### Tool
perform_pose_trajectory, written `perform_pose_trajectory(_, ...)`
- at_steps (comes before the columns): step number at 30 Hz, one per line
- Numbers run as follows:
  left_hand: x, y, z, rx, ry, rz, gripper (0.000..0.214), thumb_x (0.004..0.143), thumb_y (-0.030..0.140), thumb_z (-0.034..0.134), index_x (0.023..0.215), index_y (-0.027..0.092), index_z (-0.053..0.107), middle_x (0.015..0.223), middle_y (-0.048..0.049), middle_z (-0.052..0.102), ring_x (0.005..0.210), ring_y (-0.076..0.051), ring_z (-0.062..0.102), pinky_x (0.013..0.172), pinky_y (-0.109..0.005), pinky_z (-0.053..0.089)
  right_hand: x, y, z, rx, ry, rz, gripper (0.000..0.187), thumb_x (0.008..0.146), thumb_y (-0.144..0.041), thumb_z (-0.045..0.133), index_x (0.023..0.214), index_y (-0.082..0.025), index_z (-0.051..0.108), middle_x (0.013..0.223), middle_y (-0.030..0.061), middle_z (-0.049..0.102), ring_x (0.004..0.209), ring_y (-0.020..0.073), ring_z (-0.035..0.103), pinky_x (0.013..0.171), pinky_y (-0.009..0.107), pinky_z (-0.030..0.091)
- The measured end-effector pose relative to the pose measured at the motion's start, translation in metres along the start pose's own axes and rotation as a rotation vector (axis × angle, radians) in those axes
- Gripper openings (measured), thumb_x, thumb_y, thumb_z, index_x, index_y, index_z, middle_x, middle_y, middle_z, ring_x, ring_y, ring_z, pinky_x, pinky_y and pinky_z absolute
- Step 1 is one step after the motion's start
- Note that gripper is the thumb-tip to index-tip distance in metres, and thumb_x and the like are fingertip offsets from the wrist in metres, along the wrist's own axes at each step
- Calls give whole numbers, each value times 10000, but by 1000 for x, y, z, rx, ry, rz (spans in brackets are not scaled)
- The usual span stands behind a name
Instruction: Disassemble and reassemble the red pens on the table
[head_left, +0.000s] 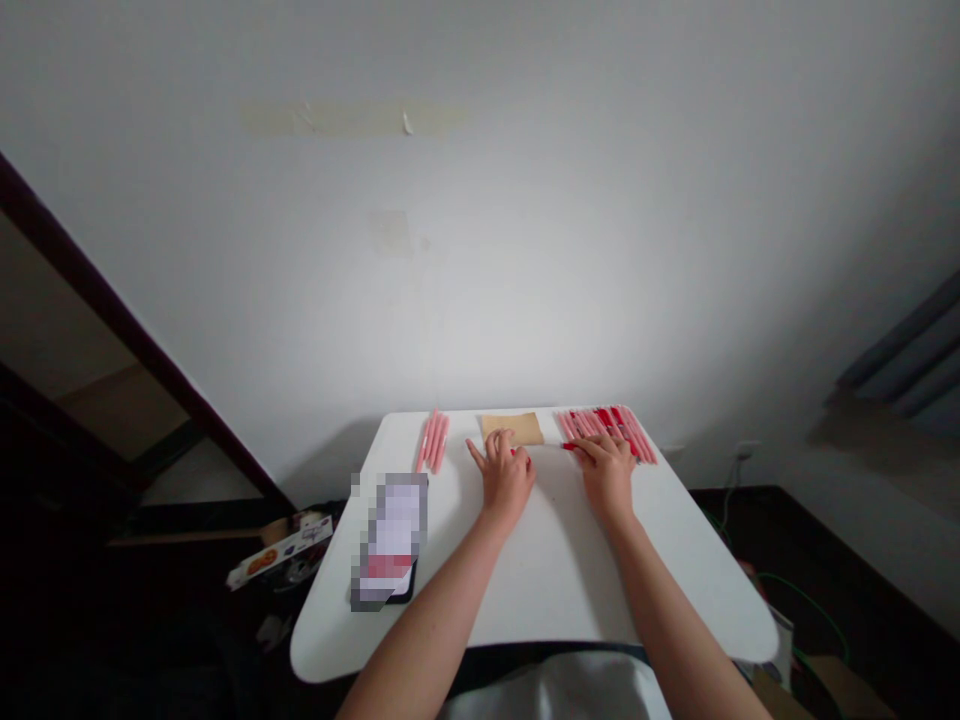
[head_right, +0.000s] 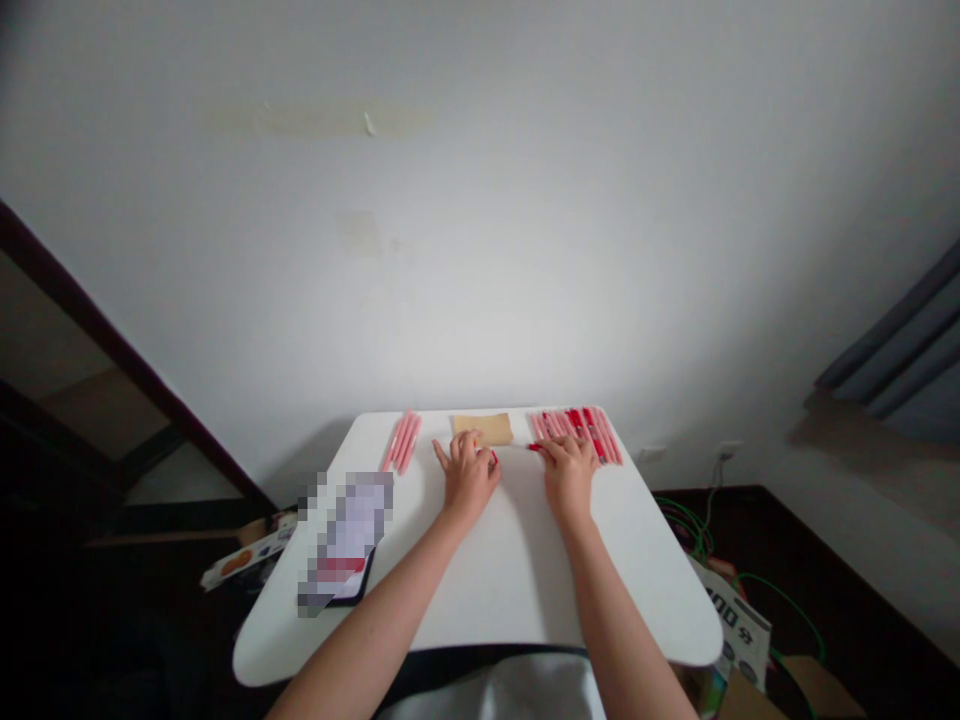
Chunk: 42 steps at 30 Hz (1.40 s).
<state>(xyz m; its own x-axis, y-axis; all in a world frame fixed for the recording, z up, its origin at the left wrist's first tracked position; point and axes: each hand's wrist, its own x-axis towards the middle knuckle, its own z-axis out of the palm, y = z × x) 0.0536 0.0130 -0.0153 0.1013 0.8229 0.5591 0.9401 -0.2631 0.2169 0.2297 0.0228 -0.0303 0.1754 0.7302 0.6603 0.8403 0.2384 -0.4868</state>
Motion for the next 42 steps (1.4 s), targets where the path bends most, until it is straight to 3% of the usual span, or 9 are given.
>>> perform_pose_trajectory(18,1,-1,1,-16,-25,-15,91,780,250,647,867,247,673,1255,-62,515,1243,-262,410,1107,-715,67,1,1,0,2,-13,9,297,914,-334,471,915,-243,753,939,74,681,955,260,423,849,406,302)
perform_pose_trajectory(26,0,-2,0,-22,-11,-16,91,824,259,590,860,252,673,1258,-64,513,1238,-259,414,1096,-724,101,0,2,1,14,-9,9,288,907,-307,472,919,-250,753,934,86,672,962,264,424,852,420,307)
perform_pose_trajectory(37,0,0,-2,-36,-15,-37,94,826,276,594,865,257,677,1264,-64,517,1242,-258,417,1101,-712,112,0,8,6,-5,-27,-67,214,888,-288,546,877,-261,758,931,63,673,954,250,415,840,390,299)
perform_pose_trajectory(42,0,-2,0,-113,-37,-84,118,766,314,678,880,286,688,1268,-51,521,1262,-263,405,1106,-699,120,-1,7,6,-43,-65,-115,184,883,-294,573,865,-284,756,932,59,663,981,254,401,817,380,284)
